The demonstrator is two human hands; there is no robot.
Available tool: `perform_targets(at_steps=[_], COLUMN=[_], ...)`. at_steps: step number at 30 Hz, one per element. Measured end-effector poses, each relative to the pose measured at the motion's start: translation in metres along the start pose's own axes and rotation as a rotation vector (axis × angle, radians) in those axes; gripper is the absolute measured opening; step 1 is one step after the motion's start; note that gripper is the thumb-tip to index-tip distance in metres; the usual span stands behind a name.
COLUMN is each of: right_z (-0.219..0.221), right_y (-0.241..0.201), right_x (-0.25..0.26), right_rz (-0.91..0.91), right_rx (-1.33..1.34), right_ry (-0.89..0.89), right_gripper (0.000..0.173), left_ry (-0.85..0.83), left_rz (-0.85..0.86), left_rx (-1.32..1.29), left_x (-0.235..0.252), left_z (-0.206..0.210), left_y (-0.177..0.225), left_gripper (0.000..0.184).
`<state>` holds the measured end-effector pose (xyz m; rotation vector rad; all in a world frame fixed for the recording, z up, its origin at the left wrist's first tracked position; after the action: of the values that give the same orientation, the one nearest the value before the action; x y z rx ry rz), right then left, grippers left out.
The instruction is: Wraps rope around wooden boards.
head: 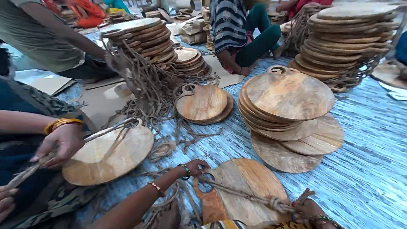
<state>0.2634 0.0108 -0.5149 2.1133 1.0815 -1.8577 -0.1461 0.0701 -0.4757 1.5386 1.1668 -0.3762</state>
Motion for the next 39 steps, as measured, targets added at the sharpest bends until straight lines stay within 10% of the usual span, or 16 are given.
perform_targets(at_steps=[11,16,21,31,39], right_z=[-0.008,-0.014,-0.012,-0.016,-0.019], right_y=[-0.005,-0.006,-0.002,-0.001,-0.004], right_x=[-0.004,-0.009,-0.019,-0.029,-0.032], right_rz=[0.088,0.043,-0.040,-0.040,-0.152], right_rx=[-0.138,-0.059,0.324,0.205,0.713], right_ry=[0.007,0.014,0.006,0.001,0.064], right_gripper=[0.038,0.039,0.033,0.030,0.022], left_ry=[-0.102,-0.098,0.042,-0.076,-0.036], left_rz=[-0.291,0.215,0.456,0.375,0.403], left_rx=[0.538,0.549,0.347,0.410,0.314], left_x=[0.029,0.085,0.113,0.127,0.136], left_z=[0.012,0.093,0.133,0.146,0.138], left_y=[0.072,0.181,0.206,0.223,0.231], left_gripper=[0.046,0.048,0.048,0.046,0.042])
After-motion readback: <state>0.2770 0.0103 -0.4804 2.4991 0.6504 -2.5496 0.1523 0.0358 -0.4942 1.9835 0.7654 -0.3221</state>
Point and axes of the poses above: each hand's wrist, its own x-axis towards the middle knuckle, its own z-axis out of the palm, y = z × x, the point moved 7 cm from there along x, towards the middle knuckle, and after that the axes turned 11 degrees about -y, right-handed, at the moved point
